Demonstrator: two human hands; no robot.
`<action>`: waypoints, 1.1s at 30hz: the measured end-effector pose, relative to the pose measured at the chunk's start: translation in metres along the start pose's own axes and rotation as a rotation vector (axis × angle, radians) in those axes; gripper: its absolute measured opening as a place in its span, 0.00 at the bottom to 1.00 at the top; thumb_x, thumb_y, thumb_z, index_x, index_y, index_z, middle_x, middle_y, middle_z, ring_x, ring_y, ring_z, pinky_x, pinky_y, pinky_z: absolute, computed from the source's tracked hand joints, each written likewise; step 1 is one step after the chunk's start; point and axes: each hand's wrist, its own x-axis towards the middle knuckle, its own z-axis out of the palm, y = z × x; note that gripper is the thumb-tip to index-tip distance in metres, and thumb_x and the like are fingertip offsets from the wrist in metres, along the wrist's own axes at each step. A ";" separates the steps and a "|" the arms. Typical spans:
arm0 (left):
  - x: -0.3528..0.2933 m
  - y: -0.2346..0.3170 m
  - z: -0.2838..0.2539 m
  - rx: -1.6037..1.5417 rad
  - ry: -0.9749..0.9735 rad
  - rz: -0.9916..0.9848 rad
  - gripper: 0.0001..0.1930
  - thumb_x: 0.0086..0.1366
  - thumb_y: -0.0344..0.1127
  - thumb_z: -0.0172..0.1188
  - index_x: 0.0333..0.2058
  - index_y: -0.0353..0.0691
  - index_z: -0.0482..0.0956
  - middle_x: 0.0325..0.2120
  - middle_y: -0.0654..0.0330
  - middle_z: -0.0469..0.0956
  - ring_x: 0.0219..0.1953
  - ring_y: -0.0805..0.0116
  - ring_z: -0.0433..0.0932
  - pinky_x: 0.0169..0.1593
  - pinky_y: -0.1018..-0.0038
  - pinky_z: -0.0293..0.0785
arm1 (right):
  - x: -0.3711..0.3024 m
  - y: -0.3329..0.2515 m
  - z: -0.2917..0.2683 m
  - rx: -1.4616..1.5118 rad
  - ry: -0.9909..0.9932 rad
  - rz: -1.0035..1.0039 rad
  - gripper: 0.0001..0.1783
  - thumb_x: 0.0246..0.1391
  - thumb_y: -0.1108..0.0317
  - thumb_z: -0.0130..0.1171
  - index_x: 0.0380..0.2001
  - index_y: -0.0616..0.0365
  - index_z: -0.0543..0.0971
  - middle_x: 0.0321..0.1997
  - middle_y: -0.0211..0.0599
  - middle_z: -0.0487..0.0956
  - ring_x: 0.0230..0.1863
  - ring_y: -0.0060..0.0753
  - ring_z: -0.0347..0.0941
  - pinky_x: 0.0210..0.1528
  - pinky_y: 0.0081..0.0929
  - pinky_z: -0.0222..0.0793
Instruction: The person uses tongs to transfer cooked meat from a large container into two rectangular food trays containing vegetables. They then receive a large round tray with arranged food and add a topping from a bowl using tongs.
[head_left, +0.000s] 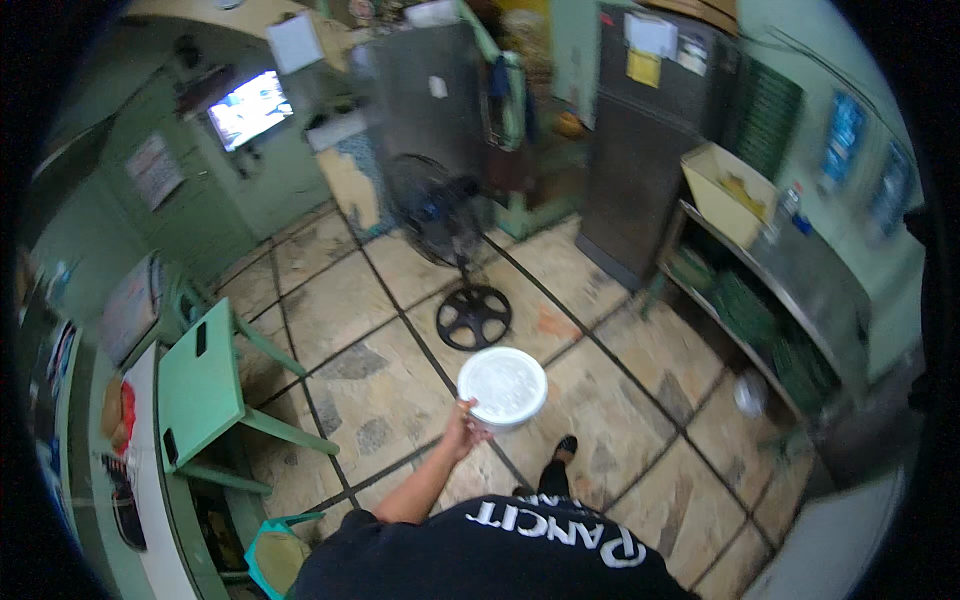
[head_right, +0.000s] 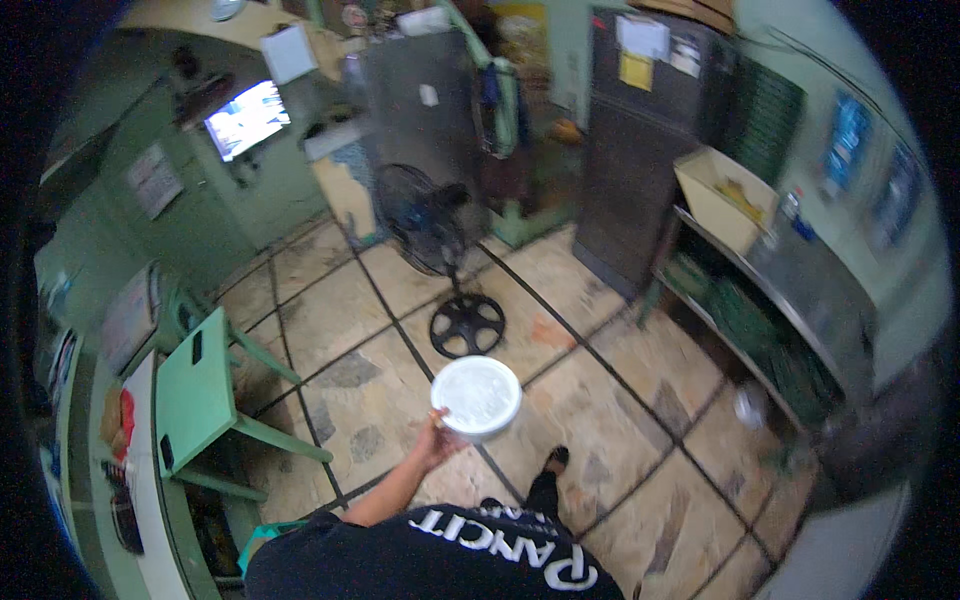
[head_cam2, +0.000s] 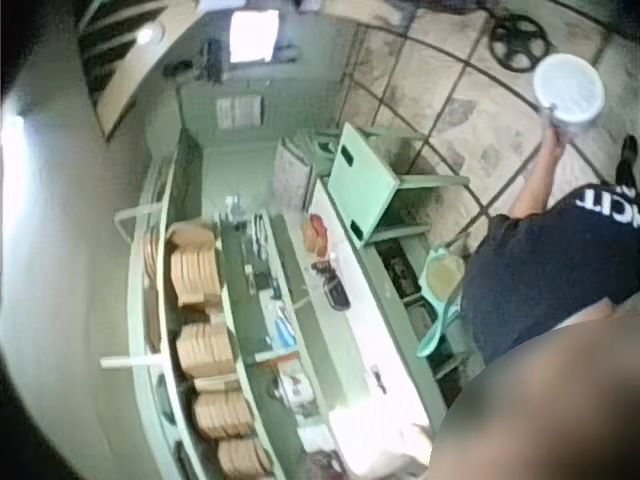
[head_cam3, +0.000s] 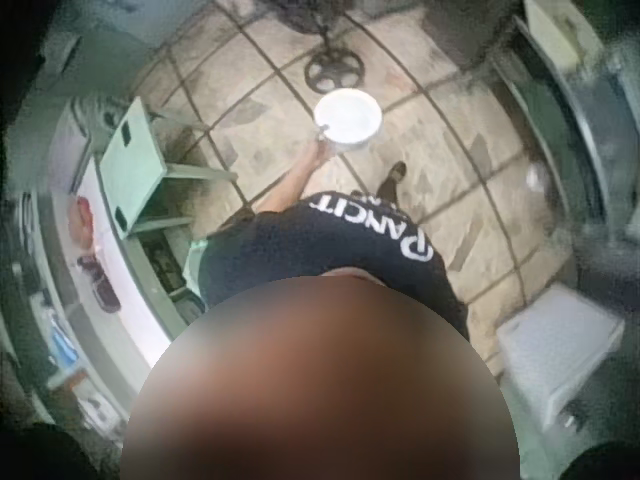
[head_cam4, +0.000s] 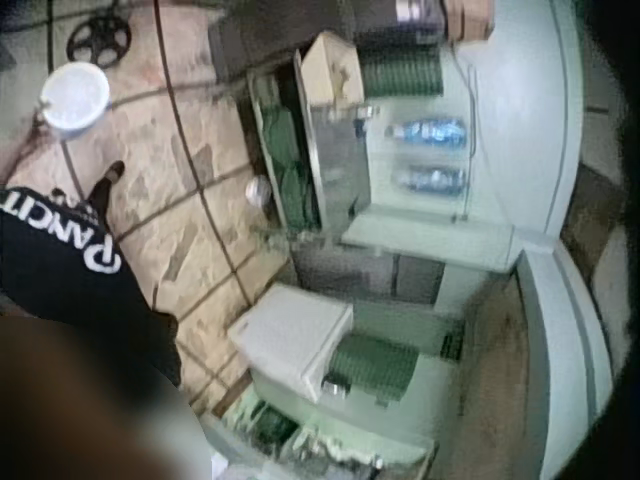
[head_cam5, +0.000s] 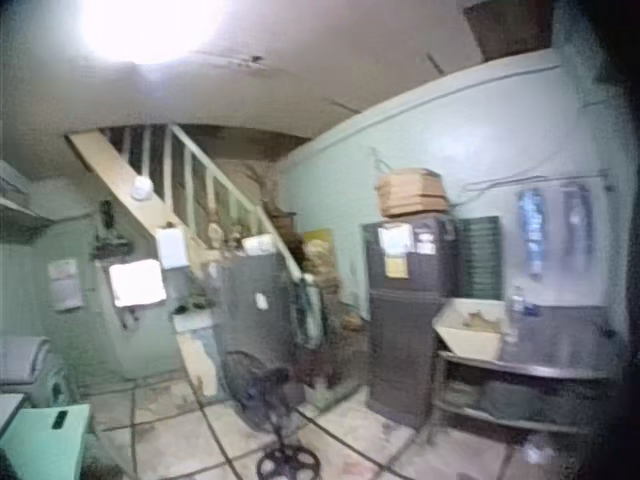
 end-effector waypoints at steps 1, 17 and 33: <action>0.016 0.003 0.011 0.034 0.008 0.099 0.37 0.53 0.55 0.60 0.58 0.53 0.55 0.52 0.49 0.63 0.48 0.52 0.72 0.43 0.55 0.77 | 0.011 -0.042 -0.005 0.000 -0.035 -0.031 0.28 0.45 0.50 0.63 0.35 0.69 0.78 0.33 0.54 0.80 0.39 0.49 0.77 0.43 0.41 0.71; 0.252 0.134 0.221 -0.050 0.094 0.149 0.38 0.52 0.50 0.61 0.59 0.55 0.53 0.54 0.53 0.57 0.49 0.50 0.66 0.43 0.58 0.74 | 0.168 -0.812 -0.210 0.068 -0.039 -1.069 0.29 0.53 0.44 0.53 0.26 0.66 0.76 0.18 0.39 0.73 0.23 0.38 0.69 0.29 0.37 0.62; 0.539 0.406 0.370 0.157 -0.043 0.244 0.44 0.50 0.49 0.61 0.64 0.52 0.49 0.55 0.53 0.61 0.52 0.50 0.66 0.50 0.55 0.69 | 0.192 -1.277 -0.248 -0.150 0.224 -1.220 0.28 0.57 0.45 0.49 0.42 0.61 0.76 0.44 0.60 0.76 0.48 0.64 0.71 0.51 0.48 0.65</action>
